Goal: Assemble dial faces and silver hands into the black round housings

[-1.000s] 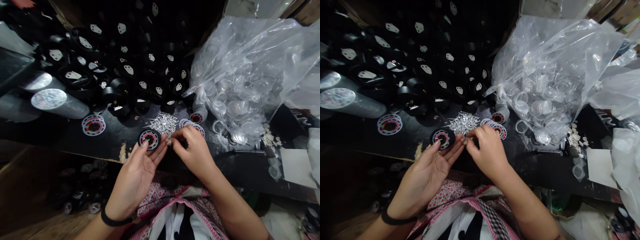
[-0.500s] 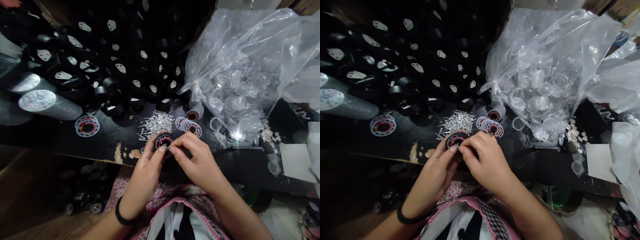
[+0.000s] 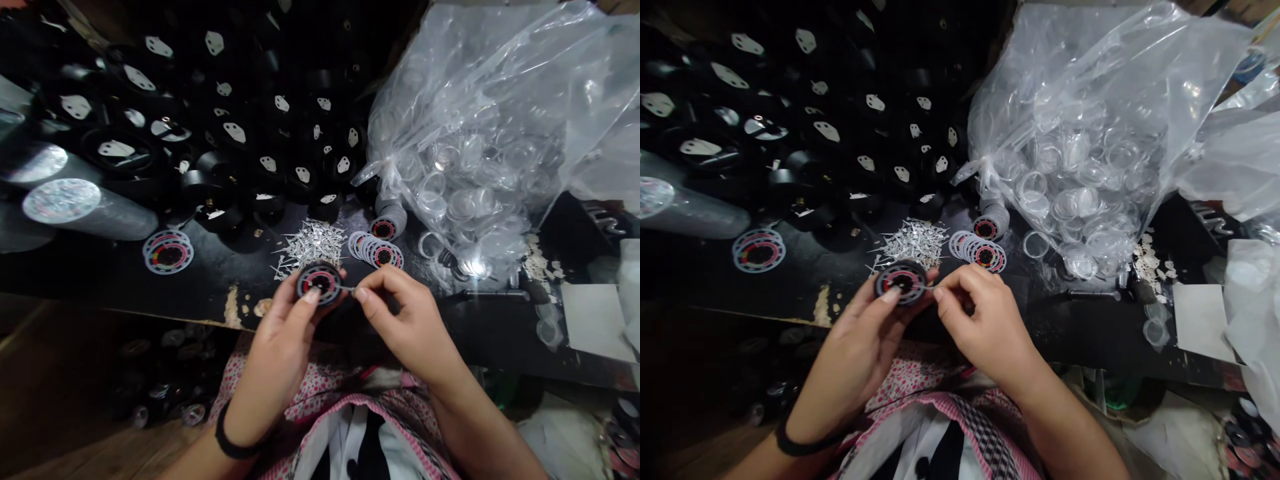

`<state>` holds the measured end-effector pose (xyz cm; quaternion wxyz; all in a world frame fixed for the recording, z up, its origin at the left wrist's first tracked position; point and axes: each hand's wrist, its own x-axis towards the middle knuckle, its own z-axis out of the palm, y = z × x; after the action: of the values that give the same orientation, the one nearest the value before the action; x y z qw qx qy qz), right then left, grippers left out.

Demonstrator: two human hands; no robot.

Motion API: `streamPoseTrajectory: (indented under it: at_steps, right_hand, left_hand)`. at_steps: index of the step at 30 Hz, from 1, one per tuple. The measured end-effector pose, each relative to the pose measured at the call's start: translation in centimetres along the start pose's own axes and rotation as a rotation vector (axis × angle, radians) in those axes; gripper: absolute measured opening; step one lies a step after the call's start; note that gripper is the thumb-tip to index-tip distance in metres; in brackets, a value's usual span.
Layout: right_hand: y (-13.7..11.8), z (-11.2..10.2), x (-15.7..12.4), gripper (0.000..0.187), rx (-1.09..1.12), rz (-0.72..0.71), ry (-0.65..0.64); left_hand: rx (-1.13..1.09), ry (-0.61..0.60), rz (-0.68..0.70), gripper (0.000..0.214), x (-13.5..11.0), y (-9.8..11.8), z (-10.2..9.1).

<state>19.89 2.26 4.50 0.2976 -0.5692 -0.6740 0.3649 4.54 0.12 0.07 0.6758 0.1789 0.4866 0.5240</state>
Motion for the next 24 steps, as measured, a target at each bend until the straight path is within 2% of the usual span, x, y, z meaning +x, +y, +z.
streamPoseTrajectory:
  at_steps: [2, 5, 10, 16, 21, 24]
  right_hand:
    - [0.3, -0.1, 0.0, 0.014, 0.016, 0.059, 0.042]
    - [0.7, 0.0, 0.0, 0.015, 0.016, 0.062, 0.003]
    - [1.0, 0.3, -0.3, 0.007, -0.174, -0.07, -0.004]
    - [1.1, 0.3, -0.8, 0.015, -0.447, -0.265, 0.051]
    - [1.3, 0.3, -0.8, 0.016, -0.484, -0.302, 0.056]
    - [1.1, 0.0, -0.8, 0.016, -0.387, -0.264, 0.046]
  left_hand:
    - [-0.081, 0.024, 0.059, 0.018, -0.4, 0.3, -0.1]
    - [-0.134, -0.034, 0.096, 0.019, -1.1, 0.3, -0.2]
    - [-0.136, -0.078, 0.1, 0.021, -1.3, 0.0, 0.1]
    - [-0.153, -0.041, 0.044, 0.019, -1.0, 0.3, 0.3]
    - [-0.143, -0.056, 0.018, 0.018, -1.3, 0.6, 0.3]
    - [-0.118, -0.036, 0.041, 0.023, -1.0, 0.6, 0.1]
